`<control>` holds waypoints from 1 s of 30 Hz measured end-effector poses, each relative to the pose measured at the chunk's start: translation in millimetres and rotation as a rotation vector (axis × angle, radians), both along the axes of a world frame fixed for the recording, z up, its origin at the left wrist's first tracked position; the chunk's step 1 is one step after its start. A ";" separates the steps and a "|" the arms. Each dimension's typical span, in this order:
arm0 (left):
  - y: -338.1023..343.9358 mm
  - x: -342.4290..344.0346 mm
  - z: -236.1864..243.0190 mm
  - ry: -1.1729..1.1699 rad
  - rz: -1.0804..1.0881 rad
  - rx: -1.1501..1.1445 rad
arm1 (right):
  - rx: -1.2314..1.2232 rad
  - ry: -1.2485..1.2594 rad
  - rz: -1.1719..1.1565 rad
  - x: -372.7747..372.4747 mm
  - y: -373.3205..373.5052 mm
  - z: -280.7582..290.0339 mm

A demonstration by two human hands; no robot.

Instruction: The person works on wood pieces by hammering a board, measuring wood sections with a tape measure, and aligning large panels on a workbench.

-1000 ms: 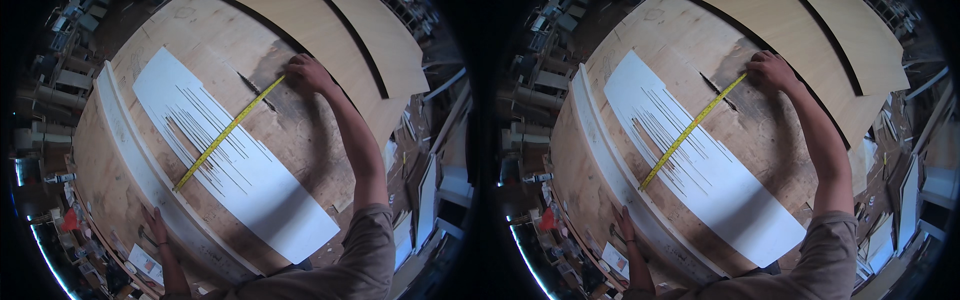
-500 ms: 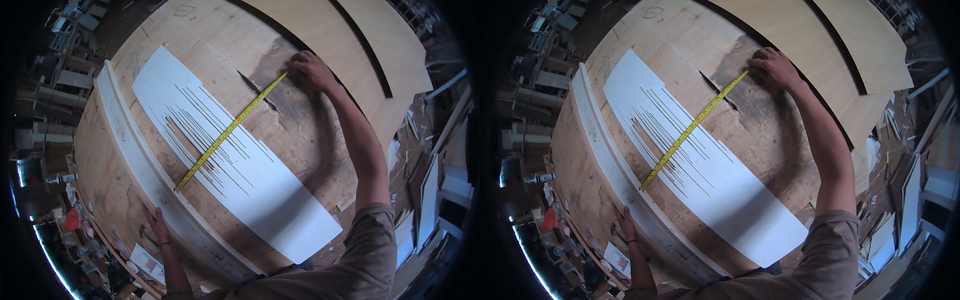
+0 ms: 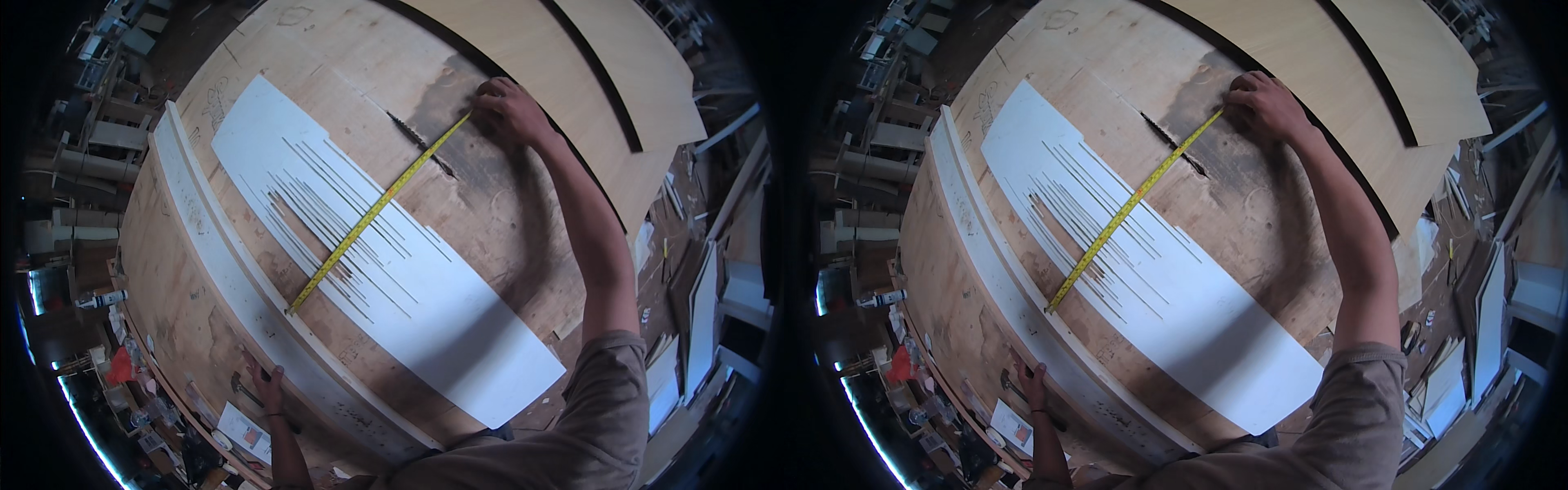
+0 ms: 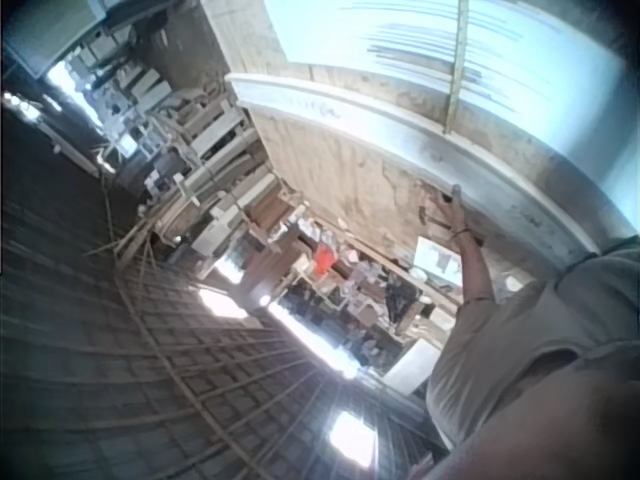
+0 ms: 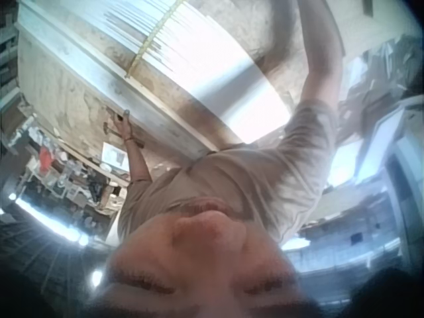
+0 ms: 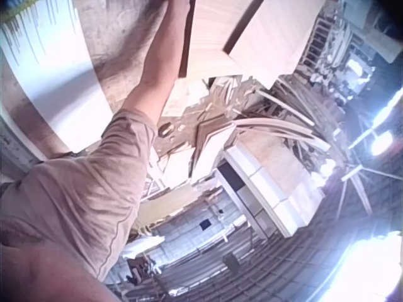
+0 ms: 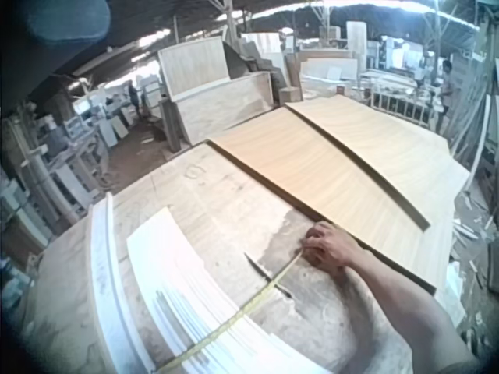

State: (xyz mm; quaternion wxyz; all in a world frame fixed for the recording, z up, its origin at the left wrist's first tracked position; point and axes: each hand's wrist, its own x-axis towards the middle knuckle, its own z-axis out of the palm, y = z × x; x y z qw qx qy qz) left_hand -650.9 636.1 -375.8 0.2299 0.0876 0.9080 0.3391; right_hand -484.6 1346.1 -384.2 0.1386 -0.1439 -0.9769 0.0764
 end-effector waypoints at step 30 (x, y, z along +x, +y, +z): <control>-67.1 -4.0 -61.7 0.461 -0.226 0.199 | -0.319 -0.006 -0.074 22.8 -29.6 26.7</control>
